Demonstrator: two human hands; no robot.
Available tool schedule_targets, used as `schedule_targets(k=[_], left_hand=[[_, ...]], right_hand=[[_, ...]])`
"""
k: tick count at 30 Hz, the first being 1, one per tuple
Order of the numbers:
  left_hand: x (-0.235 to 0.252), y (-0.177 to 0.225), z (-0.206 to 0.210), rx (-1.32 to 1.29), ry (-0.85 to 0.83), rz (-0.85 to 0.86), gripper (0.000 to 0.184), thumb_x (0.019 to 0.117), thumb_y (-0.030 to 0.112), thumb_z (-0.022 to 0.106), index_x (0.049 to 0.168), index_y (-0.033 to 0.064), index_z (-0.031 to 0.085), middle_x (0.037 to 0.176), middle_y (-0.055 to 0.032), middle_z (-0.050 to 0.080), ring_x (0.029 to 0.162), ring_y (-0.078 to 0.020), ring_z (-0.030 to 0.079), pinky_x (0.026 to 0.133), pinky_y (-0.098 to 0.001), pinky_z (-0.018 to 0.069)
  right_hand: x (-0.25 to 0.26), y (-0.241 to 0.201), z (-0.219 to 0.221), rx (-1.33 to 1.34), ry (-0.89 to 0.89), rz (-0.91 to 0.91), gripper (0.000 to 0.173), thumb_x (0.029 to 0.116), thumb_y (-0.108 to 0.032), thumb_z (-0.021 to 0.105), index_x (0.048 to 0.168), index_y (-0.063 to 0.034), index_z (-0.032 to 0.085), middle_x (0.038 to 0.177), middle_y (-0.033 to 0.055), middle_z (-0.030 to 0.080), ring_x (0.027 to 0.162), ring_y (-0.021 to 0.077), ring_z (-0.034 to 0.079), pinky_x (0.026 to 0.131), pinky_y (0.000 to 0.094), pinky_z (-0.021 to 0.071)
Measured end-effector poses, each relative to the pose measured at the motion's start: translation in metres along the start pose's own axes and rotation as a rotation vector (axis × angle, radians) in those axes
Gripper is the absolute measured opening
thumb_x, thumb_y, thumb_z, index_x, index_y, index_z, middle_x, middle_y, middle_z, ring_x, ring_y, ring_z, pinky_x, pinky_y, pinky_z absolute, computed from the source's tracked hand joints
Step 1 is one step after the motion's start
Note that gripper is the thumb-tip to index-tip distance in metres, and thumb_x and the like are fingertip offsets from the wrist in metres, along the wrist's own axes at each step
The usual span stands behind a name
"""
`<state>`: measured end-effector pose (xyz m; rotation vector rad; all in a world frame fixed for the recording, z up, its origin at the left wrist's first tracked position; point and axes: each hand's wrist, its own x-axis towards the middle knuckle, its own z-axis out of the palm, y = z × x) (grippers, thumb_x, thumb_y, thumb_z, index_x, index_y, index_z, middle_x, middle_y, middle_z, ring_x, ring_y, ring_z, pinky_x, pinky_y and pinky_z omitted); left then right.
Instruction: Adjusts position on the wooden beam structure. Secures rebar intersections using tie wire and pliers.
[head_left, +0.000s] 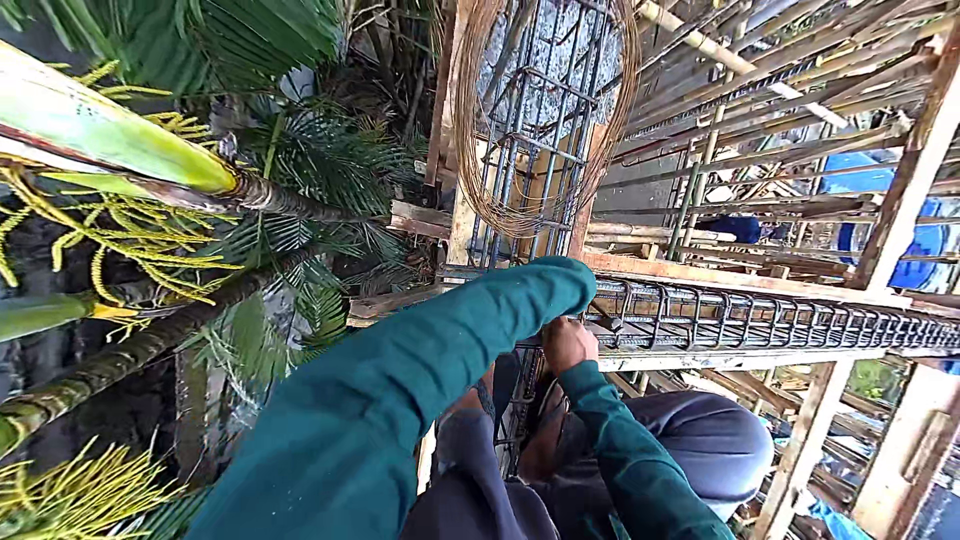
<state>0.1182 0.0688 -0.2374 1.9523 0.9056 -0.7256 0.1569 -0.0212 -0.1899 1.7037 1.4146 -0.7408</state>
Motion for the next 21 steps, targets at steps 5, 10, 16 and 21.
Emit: schedule_targets(k=[5, 10, 16, 21], left_hand=[[-0.094, -0.016, -0.076, -0.369, 0.398, 0.173, 0.025, 0.1039, 0.020, 0.057, 0.123, 0.0077, 0.069, 0.120, -0.0169, 0.069, 0.119, -0.0364, 0.064, 0.099, -0.0607, 0.0485], [-0.140, -0.034, -0.038, -0.754, 0.798, 0.278, 0.022, 0.1047, 0.017, 0.054, 0.111, 0.0057, 0.072, 0.107, -0.0124, 0.069, 0.101, -0.0270, 0.068, 0.090, -0.0512, 0.0543], [-0.148, -0.047, 0.076, -1.179, 0.879, 0.032, 0.019, 0.1052, 0.017, 0.057, 0.110, 0.0051, 0.070, 0.097, -0.0091, 0.071, 0.082, -0.0196, 0.069, 0.077, -0.0449, 0.0582], [-0.133, -0.024, 0.121, -1.300, 0.661, -0.086, 0.017, 0.1031, 0.016, 0.061, 0.111, 0.0040, 0.071, 0.097, -0.0100, 0.071, 0.084, -0.0195, 0.067, 0.081, -0.0439, 0.0559]], right_hand=[[0.005, -0.004, 0.005, 0.399, 0.045, 0.136, 0.047, 0.1110, -0.029, 0.036, 0.105, 0.0013, 0.072, 0.112, 0.0212, 0.073, 0.116, 0.0342, 0.068, 0.100, 0.0538, 0.0507], [0.014, 0.012, 0.030, 0.955, 0.028, 0.177, 0.051, 0.1139, -0.036, 0.034, 0.103, -0.0002, 0.069, 0.071, 0.0084, 0.061, 0.055, 0.0184, 0.057, 0.057, 0.0382, 0.0524], [-0.008, 0.113, 0.039, 0.888, 0.246, 0.117, 0.038, 0.1045, -0.026, 0.058, 0.129, 0.0032, 0.060, 0.106, 0.0199, 0.069, 0.077, 0.0279, 0.070, 0.073, 0.0491, 0.0600], [0.027, 0.130, 0.043, 0.768, 0.338, 0.163, 0.056, 0.0946, -0.018, 0.073, 0.142, 0.0024, 0.051, 0.120, 0.0236, 0.065, 0.099, 0.0344, 0.068, 0.089, 0.0514, 0.0558]])
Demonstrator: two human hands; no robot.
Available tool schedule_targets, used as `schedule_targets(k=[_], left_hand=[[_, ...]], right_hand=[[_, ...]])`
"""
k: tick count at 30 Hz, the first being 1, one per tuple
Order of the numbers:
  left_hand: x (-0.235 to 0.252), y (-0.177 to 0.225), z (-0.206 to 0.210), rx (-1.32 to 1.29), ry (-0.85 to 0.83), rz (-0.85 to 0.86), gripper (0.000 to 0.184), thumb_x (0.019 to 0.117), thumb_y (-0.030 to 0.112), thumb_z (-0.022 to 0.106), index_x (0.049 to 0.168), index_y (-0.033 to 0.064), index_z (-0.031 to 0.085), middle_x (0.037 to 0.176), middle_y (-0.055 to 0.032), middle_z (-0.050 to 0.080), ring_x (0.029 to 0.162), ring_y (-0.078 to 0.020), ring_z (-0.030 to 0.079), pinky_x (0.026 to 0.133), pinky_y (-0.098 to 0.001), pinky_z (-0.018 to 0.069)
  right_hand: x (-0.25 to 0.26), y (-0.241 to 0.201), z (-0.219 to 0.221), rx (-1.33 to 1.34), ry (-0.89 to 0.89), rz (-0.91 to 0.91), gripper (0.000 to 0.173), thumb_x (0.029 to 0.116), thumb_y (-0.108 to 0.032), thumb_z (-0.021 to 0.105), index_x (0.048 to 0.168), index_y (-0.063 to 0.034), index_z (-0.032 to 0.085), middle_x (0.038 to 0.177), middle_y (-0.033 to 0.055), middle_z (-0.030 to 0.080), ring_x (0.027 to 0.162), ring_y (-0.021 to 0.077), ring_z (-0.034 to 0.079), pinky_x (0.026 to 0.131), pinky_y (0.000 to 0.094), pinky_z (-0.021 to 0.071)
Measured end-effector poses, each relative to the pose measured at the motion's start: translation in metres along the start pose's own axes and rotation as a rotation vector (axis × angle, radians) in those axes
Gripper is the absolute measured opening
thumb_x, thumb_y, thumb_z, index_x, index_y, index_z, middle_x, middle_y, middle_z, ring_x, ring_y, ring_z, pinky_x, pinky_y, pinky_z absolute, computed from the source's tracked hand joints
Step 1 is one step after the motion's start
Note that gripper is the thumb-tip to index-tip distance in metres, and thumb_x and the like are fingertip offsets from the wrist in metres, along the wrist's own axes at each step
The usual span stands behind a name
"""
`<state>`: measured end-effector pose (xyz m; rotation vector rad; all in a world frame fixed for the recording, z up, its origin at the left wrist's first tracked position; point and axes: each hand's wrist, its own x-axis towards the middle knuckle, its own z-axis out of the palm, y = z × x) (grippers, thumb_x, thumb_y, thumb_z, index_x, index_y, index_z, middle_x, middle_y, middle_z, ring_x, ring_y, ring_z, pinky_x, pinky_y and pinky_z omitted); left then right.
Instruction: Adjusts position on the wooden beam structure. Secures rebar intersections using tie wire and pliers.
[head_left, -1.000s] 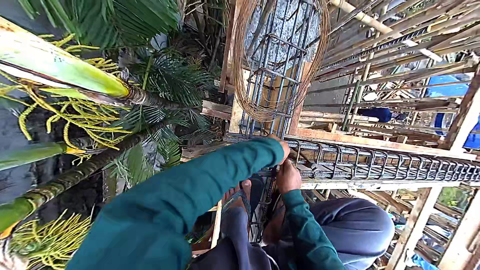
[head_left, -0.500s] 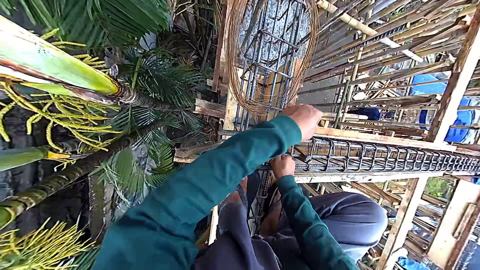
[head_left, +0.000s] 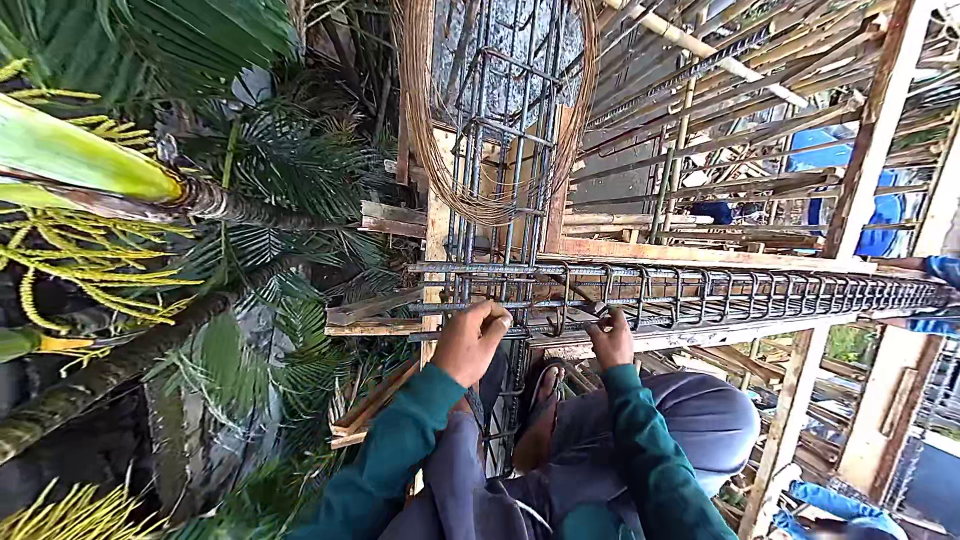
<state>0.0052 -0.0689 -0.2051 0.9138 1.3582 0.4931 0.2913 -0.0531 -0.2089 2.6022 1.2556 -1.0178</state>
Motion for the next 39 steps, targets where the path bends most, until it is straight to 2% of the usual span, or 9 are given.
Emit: schedule_targets(k=[5, 19, 24, 29, 31, 33, 35, 37, 39], left_hand=[[-0.006, 0.006, 0.017, 0.099, -0.193, -0.013, 0.028, 0.1067, 0.023, 0.053, 0.118, 0.0048, 0.071, 0.110, -0.0120, 0.070, 0.100, -0.0211, 0.067, 0.094, -0.0431, 0.0531], [-0.006, 0.016, 0.031, 0.223, -0.350, 0.041, 0.033, 0.1084, 0.026, 0.047, 0.123, 0.0054, 0.068, 0.120, -0.0142, 0.068, 0.112, -0.0241, 0.065, 0.102, -0.0430, 0.0485], [0.018, 0.047, 0.059, 0.260, -0.302, 0.301, 0.031, 0.1063, 0.023, 0.049, 0.122, 0.0064, 0.070, 0.126, -0.0147, 0.068, 0.125, -0.0286, 0.061, 0.110, -0.0465, 0.0450], [0.052, 0.084, 0.100, 0.208, -0.296, 0.688, 0.061, 0.1001, 0.051, 0.061, 0.149, 0.0153, 0.055, 0.152, -0.0110, 0.053, 0.145, -0.0272, 0.045, 0.123, -0.0508, 0.0301], [0.050, 0.100, 0.110, 0.139, -0.403, 0.755, 0.059, 0.1013, 0.051, 0.058, 0.144, 0.0108, 0.059, 0.143, -0.0132, 0.061, 0.140, -0.0277, 0.051, 0.123, -0.0510, 0.0295], [0.038, 0.109, 0.117, -0.013, -0.518, 0.728, 0.047, 0.1061, 0.041, 0.054, 0.124, -0.0008, 0.068, 0.119, -0.0190, 0.070, 0.117, -0.0305, 0.066, 0.107, -0.0504, 0.0465], [0.014, 0.111, 0.119, -0.225, -0.553, 0.559, 0.044, 0.1094, 0.031, 0.049, 0.112, -0.0107, 0.064, 0.105, -0.0258, 0.067, 0.102, -0.0356, 0.066, 0.096, -0.0524, 0.0507], [-0.008, 0.107, 0.117, -0.420, -0.494, 0.298, 0.047, 0.1120, 0.028, 0.041, 0.119, -0.0129, 0.062, 0.110, -0.0289, 0.067, 0.106, -0.0363, 0.066, 0.098, -0.0530, 0.0504], [-0.014, 0.094, 0.117, -0.613, -0.406, 0.061, 0.050, 0.1135, 0.030, 0.033, 0.128, -0.0111, 0.058, 0.115, -0.0261, 0.066, 0.108, -0.0304, 0.065, 0.100, -0.0482, 0.0507]], right_hand=[[0.010, 0.004, 0.016, -0.028, 0.173, -0.132, 0.043, 0.0929, -0.023, 0.077, 0.123, 0.0060, 0.067, 0.121, 0.0260, 0.064, 0.109, 0.0369, 0.064, 0.100, 0.0520, 0.0504], [-0.008, 0.012, 0.006, 0.071, 0.454, -0.360, 0.031, 0.0910, -0.020, 0.073, 0.097, 0.0096, 0.067, 0.097, 0.0221, 0.063, 0.083, 0.0293, 0.061, 0.079, 0.0473, 0.0520], [-0.042, 0.011, -0.031, 0.027, 0.568, -0.570, 0.034, 0.0893, -0.024, 0.073, 0.088, 0.0085, 0.065, 0.090, 0.0194, 0.061, 0.076, 0.0248, 0.060, 0.070, 0.0401, 0.0525], [-0.086, 0.007, -0.074, -0.038, 0.643, -0.792, 0.035, 0.0891, -0.027, 0.072, 0.084, 0.0067, 0.065, 0.087, 0.0179, 0.062, 0.082, 0.0190, 0.062, 0.075, 0.0285, 0.0538], [-0.104, -0.001, -0.097, -0.028, 0.656, -0.833, 0.036, 0.0898, -0.028, 0.071, 0.087, 0.0069, 0.066, 0.090, 0.0166, 0.063, 0.091, 0.0162, 0.062, 0.083, 0.0261, 0.0533], [-0.115, -0.010, -0.115, 0.056, 0.647, -0.868, 0.033, 0.0910, -0.026, 0.069, 0.092, 0.0075, 0.064, 0.095, 0.0124, 0.062, 0.097, 0.0103, 0.060, 0.089, 0.0248, 0.0507], [-0.120, -0.020, -0.120, 0.173, 0.542, -0.864, 0.029, 0.0950, -0.020, 0.064, 0.103, 0.0072, 0.060, 0.102, 0.0025, 0.062, 0.097, 0.0001, 0.061, 0.088, 0.0204, 0.0543], [-0.125, -0.028, -0.110, 0.255, 0.316, -0.752, 0.037, 0.0993, -0.020, 0.057, 0.118, 0.0107, 0.051, 0.106, -0.0012, 0.063, 0.092, -0.0034, 0.065, 0.083, 0.0201, 0.0586], [-0.127, -0.027, -0.088, 0.261, 0.049, -0.577, 0.056, 0.0993, -0.027, 0.057, 0.134, 0.0146, 0.043, 0.116, 0.0069, 0.062, 0.094, 0.0027, 0.066, 0.083, 0.0243, 0.0596]])
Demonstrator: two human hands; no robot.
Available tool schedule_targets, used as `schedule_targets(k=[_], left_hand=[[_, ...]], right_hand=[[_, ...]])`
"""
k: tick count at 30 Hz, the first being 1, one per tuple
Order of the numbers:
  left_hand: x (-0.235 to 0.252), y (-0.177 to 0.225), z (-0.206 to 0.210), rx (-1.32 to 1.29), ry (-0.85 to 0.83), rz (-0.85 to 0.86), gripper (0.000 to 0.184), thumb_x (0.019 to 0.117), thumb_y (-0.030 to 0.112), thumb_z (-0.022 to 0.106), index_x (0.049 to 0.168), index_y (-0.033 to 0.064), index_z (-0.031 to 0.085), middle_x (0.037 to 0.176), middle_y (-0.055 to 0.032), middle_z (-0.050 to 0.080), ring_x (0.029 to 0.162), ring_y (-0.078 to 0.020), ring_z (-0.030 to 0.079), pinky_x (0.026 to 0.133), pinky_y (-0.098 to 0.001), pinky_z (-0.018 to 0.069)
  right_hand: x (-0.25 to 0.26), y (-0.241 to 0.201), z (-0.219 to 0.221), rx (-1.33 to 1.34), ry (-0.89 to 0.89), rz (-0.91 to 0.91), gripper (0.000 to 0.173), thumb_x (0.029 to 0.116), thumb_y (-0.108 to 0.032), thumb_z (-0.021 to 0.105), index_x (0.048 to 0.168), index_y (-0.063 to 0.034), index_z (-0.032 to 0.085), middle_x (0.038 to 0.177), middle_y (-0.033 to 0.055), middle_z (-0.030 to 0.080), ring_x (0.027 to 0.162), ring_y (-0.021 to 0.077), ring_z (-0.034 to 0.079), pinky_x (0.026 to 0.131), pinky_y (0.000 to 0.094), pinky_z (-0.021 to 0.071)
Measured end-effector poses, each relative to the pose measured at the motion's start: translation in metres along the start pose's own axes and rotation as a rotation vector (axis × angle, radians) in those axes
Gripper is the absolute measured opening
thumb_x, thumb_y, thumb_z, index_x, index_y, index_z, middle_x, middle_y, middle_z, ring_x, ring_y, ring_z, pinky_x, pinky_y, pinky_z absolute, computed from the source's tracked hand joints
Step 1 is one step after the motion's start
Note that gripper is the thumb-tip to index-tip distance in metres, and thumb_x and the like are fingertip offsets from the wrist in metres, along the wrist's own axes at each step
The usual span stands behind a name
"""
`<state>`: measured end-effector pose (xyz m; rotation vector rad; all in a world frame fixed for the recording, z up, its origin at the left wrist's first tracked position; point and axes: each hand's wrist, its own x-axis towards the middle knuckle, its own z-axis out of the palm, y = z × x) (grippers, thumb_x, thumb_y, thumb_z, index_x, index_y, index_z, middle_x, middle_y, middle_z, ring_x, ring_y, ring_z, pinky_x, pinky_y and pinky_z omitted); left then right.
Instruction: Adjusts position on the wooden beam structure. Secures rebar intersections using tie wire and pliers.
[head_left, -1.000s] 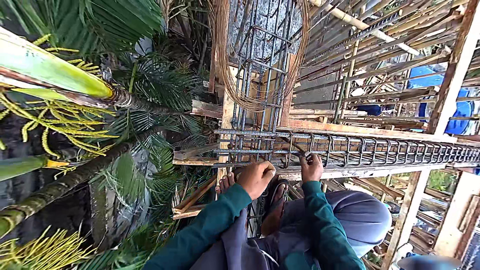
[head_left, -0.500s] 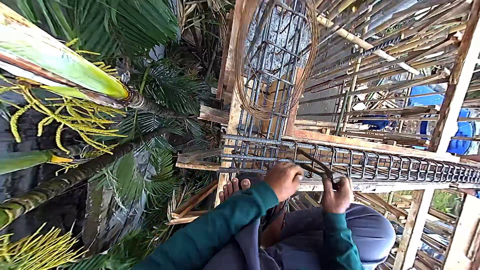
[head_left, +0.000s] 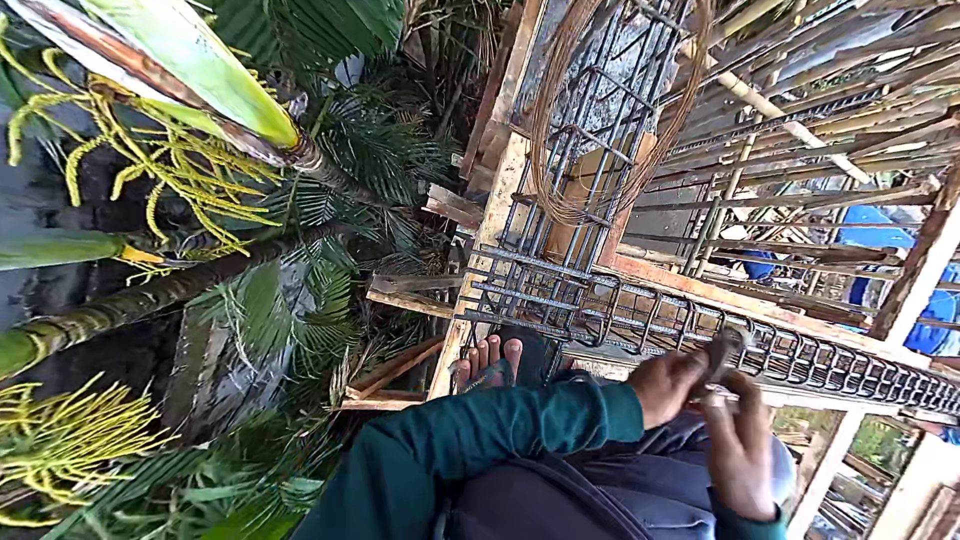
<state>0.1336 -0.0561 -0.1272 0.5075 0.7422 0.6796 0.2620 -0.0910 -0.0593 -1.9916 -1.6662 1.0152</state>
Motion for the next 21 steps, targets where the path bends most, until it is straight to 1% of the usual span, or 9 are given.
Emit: schedule_targets(k=[3, 6, 8, 10, 12, 14, 15, 17, 21], left_hand=[[-0.004, -0.021, -0.014, -0.277, 0.174, -0.146, 0.041, 0.1144, 0.031, 0.028, 0.125, -0.0012, 0.051, 0.088, -0.0055, 0.051, 0.076, -0.0129, 0.052, 0.075, -0.0300, 0.0476], [-0.007, -0.047, -0.027, -0.516, 0.190, -0.281, 0.041, 0.1135, 0.042, 0.026, 0.101, 0.0095, 0.048, 0.073, 0.0022, 0.041, 0.060, -0.0100, 0.044, 0.062, -0.0264, 0.0453], [-0.007, -0.060, -0.035, -0.595, 0.177, -0.353, 0.045, 0.1120, 0.048, 0.026, 0.091, 0.0125, 0.044, 0.068, 0.0022, 0.039, 0.056, -0.0113, 0.044, 0.059, -0.0273, 0.0469], [-0.003, -0.070, -0.038, -0.550, 0.197, -0.339, 0.049, 0.1117, 0.049, 0.025, 0.091, 0.0102, 0.047, 0.066, 0.0022, 0.043, 0.055, -0.0095, 0.048, 0.058, -0.0242, 0.0478], [0.001, -0.076, -0.038, -0.398, 0.207, -0.292, 0.053, 0.1125, 0.047, 0.023, 0.111, 0.0025, 0.052, 0.084, -0.0040, 0.053, 0.074, -0.0121, 0.054, 0.073, -0.0272, 0.0475], [0.005, -0.080, -0.041, -0.322, 0.170, -0.298, 0.064, 0.1126, 0.046, 0.025, 0.149, -0.0048, 0.038, 0.136, -0.0237, 0.056, 0.124, -0.0275, 0.057, 0.107, -0.0408, 0.0442], [0.008, -0.082, -0.041, -0.313, 0.146, -0.315, 0.068, 0.1120, 0.049, 0.025, 0.157, -0.0025, 0.028, 0.152, -0.0260, 0.046, 0.141, -0.0315, 0.048, 0.117, -0.0454, 0.0377], [0.017, -0.090, -0.041, -0.354, 0.121, -0.343, 0.072, 0.1105, 0.055, 0.020, 0.161, 0.0037, 0.024, 0.159, -0.0217, 0.040, 0.149, -0.0317, 0.037, 0.121, -0.0522, 0.0304], [0.022, -0.093, -0.051, -0.528, 0.047, -0.343, 0.077, 0.1084, 0.059, 0.010, 0.159, 0.0040, 0.027, 0.163, -0.0209, 0.032, 0.151, -0.0325, 0.034, 0.120, -0.0552, 0.0300]], right_hand=[[-0.011, 0.024, 0.032, -0.004, -0.227, 0.223, 0.061, 0.0986, -0.024, 0.057, 0.146, 0.0106, 0.040, 0.120, 0.0139, 0.064, 0.092, 0.0074, 0.068, 0.080, 0.0257, 0.0595], [-0.003, 0.033, 0.035, -0.053, -0.349, 0.341, 0.041, 0.0982, -0.020, 0.056, 0.133, 0.0015, 0.054, 0.087, 0.0050, 0.066, 0.054, 0.0084, 0.058, 0.048, 0.0274, 0.0524], [0.010, 0.028, 0.019, -0.228, -0.408, 0.304, 0.039, 0.0958, -0.020, 0.057, 0.130, -0.0031, 0.063, 0.084, 0.0039, 0.065, 0.053, 0.0099, 0.052, 0.048, 0.0313, 0.0470], [0.029, 0.012, 0.000, -0.439, -0.472, 0.219, 0.039, 0.0948, -0.022, 0.060, 0.130, -0.0059, 0.067, 0.091, 0.0067, 0.068, 0.063, 0.0135, 0.057, 0.058, 0.0369, 0.0507], [0.050, -0.013, -0.009, -0.638, -0.582, 0.193, 0.040, 0.0962, -0.018, 0.058, 0.134, -0.0071, 0.067, 0.105, 0.0151, 0.069, 0.083, 0.0256, 0.065, 0.074, 0.0499, 0.0544], [0.070, -0.038, 0.000, -0.835, -0.672, 0.173, 0.035, 0.0990, -0.012, 0.057, 0.132, -0.0078, 0.069, 0.113, 0.0218, 0.069, 0.100, 0.0383, 0.067, 0.085, 0.0630, 0.0520], [0.077, -0.048, 0.009, -0.934, -0.710, 0.169, 0.033, 0.0994, -0.011, 0.056, 0.129, -0.0091, 0.070, 0.114, 0.0226, 0.069, 0.103, 0.0415, 0.067, 0.087, 0.0662, 0.0512], [0.088, -0.067, 0.030, -1.094, -0.782, 0.185, 0.032, 0.0995, -0.010, 0.055, 0.128, -0.0119, 0.071, 0.120, 0.0224, 0.068, 0.110, 0.0439, 0.066, 0.088, 0.0677, 0.0509], [0.091, -0.088, 0.061, -1.232, -0.811, 0.201, 0.033, 0.0993, -0.011, 0.056, 0.129, -0.0151, 0.070, 0.126, 0.0214, 0.066, 0.109, 0.0432, 0.067, 0.086, 0.0659, 0.0525]])
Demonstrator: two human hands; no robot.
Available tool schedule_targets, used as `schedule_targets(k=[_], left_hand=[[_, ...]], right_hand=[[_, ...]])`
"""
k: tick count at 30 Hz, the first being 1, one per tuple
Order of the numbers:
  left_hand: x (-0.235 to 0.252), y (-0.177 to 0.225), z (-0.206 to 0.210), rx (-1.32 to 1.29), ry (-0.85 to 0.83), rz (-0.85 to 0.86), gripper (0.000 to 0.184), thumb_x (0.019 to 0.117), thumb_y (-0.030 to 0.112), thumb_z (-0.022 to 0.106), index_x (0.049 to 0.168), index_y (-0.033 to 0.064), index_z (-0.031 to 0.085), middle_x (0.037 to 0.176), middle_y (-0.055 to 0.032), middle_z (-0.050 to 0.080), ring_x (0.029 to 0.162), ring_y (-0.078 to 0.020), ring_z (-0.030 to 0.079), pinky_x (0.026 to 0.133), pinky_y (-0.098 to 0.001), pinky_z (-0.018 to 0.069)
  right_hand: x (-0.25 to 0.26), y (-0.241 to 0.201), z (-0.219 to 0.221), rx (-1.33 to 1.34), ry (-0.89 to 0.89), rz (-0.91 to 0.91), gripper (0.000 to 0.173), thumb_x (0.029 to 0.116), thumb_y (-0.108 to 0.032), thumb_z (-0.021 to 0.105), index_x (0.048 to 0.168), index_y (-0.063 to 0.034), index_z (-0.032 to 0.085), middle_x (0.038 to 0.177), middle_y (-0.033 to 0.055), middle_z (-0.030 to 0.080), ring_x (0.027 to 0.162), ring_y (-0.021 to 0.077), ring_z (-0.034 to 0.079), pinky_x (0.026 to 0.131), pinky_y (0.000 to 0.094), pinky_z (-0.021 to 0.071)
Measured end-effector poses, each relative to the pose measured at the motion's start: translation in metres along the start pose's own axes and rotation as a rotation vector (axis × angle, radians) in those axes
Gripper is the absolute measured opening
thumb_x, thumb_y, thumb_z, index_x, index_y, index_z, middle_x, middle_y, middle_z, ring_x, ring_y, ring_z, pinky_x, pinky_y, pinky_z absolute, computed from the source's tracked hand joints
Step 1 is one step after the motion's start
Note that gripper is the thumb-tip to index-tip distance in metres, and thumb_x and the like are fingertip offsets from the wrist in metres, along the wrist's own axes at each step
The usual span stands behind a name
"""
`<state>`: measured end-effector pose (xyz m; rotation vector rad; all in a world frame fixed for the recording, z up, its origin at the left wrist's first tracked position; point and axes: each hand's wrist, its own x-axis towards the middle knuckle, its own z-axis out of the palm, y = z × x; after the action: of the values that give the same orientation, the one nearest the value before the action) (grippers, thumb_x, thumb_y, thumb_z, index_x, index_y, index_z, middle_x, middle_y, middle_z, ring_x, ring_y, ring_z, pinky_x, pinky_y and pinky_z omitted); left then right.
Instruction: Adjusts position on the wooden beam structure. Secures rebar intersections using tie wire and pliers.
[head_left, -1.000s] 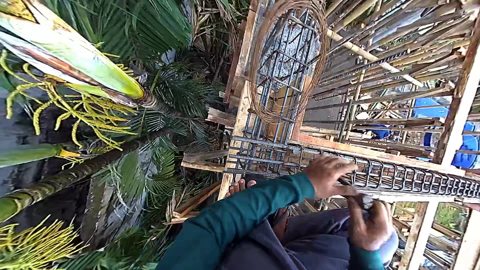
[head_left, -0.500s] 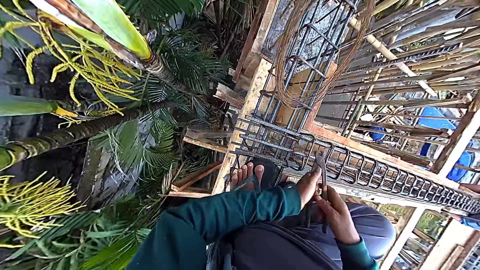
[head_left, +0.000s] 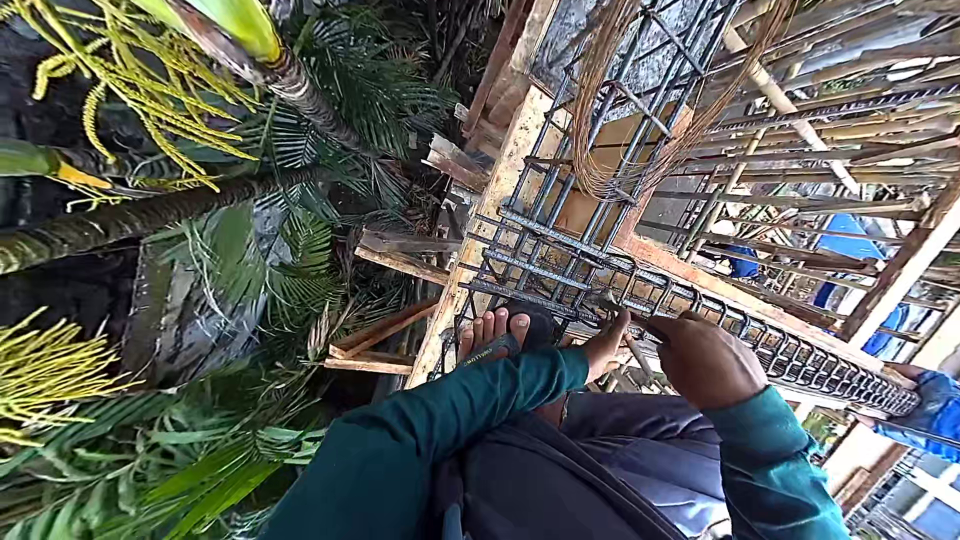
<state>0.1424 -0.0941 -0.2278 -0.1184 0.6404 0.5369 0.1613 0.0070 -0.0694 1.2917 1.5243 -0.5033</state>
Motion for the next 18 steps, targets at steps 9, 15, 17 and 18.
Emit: schedule_targets(k=[9, 15, 17, 18], left_hand=[[0.006, 0.005, -0.005, -0.068, -0.020, 0.013, 0.084, 0.1058, 0.064, 0.007, 0.154, 0.0022, 0.036, 0.159, -0.0212, 0.038, 0.145, -0.0303, 0.042, 0.117, -0.0505, 0.0361], [-0.007, 0.018, 0.006, -0.302, -0.034, -0.021, 0.076, 0.1067, 0.064, 0.013, 0.134, 0.0033, 0.049, 0.115, -0.0112, 0.061, 0.098, -0.0173, 0.064, 0.088, -0.0338, 0.0532], [-0.010, 0.022, 0.010, -0.371, -0.030, -0.017, 0.070, 0.1076, 0.062, 0.016, 0.124, 0.0044, 0.052, 0.103, -0.0088, 0.062, 0.088, -0.0158, 0.066, 0.081, -0.0315, 0.0550], [-0.011, 0.023, 0.011, -0.393, -0.028, -0.009, 0.068, 0.1083, 0.060, 0.018, 0.122, 0.0040, 0.053, 0.101, -0.0087, 0.063, 0.086, -0.0159, 0.066, 0.080, -0.0313, 0.0556]], right_hand=[[0.004, -0.005, -0.003, -0.035, 0.015, -0.022, 0.037, 0.0993, -0.010, 0.055, 0.132, -0.0186, 0.070, 0.123, 0.0203, 0.066, 0.104, 0.0413, 0.069, 0.083, 0.0635, 0.0543], [-0.001, -0.011, 0.004, -0.123, 0.145, -0.098, 0.034, 0.0965, -0.008, 0.058, 0.127, -0.0119, 0.072, 0.112, 0.0208, 0.069, 0.090, 0.0413, 0.071, 0.072, 0.0609, 0.0564], [-0.001, -0.005, 0.011, -0.132, 0.220, -0.136, 0.034, 0.0947, -0.007, 0.061, 0.126, -0.0121, 0.073, 0.109, 0.0197, 0.070, 0.087, 0.0413, 0.072, 0.069, 0.0604, 0.0566], [0.001, 0.000, 0.016, -0.128, 0.272, -0.175, 0.033, 0.0937, -0.007, 0.063, 0.124, -0.0117, 0.074, 0.106, 0.0194, 0.071, 0.085, 0.0413, 0.072, 0.067, 0.0606, 0.0567]])
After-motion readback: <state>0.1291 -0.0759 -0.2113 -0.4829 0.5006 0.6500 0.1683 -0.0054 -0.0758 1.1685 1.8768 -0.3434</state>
